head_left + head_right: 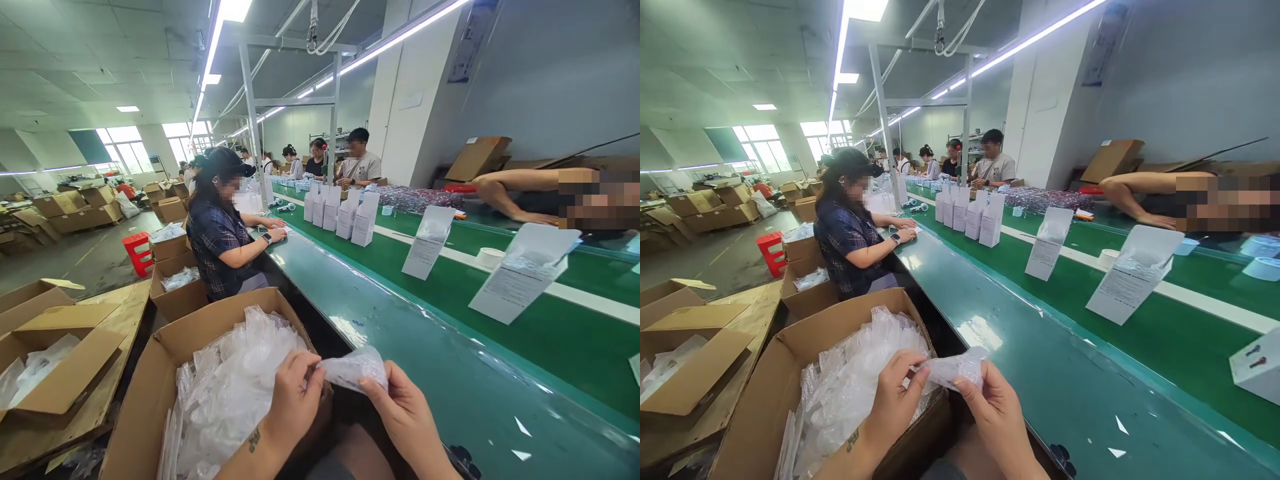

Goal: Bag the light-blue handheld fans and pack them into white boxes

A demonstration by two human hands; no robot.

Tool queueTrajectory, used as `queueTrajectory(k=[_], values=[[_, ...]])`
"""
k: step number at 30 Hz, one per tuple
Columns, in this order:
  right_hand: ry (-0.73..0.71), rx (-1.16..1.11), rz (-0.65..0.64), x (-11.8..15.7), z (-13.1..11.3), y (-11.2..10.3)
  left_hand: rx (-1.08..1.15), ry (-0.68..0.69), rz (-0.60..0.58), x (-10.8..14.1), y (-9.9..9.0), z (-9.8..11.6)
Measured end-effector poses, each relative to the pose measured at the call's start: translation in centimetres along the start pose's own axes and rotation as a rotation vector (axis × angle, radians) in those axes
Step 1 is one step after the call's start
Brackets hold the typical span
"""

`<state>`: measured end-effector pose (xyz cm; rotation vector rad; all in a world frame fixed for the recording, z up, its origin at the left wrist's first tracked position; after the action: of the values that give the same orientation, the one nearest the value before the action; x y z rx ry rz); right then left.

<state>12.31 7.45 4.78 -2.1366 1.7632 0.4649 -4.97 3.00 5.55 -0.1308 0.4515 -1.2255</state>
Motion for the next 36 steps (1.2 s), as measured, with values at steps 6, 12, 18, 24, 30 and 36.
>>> queueTrajectory(k=[6, 12, 18, 24, 30, 36], values=[[-0.31, 0.177, -0.186, 0.7, -2.8, 2.3, -0.001, 0.104, -0.135, 0.4, 0.7, -0.7], [-0.662, 0.446, -0.279, 1.8, -3.3, 2.7, -0.208, 0.173, 0.28, -0.4, -2.7, -2.5], [-0.49, 0.627, -0.148, 2.3, 1.3, 2.5, -0.368, 0.461, 0.013, 2.0, 0.3, -1.6], [-0.434, 0.768, -0.222, 1.7, 3.3, -0.2, -0.392, 0.416, 0.021, 3.4, 1.5, -3.5], [-0.098, 0.881, 0.027, 0.6, 4.7, -5.4, -0.39, -0.044, 0.016, -0.8, -2.5, -10.2], [0.188, 0.624, -0.28, 1.3, 6.0, -2.8, -0.428, -0.383, 0.128, -5.3, -7.0, -16.9]])
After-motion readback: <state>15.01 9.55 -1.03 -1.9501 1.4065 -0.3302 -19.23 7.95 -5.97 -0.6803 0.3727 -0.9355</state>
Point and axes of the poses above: each hand's wrist, its own x-axis away from the middle knuckle, its own y-axis out of the palm, z = x × y, the point moved 5 cm from there along -x, towards the middle knuckle, and after that the axes turned 9 degrees about -y, right-handed, at the moved point
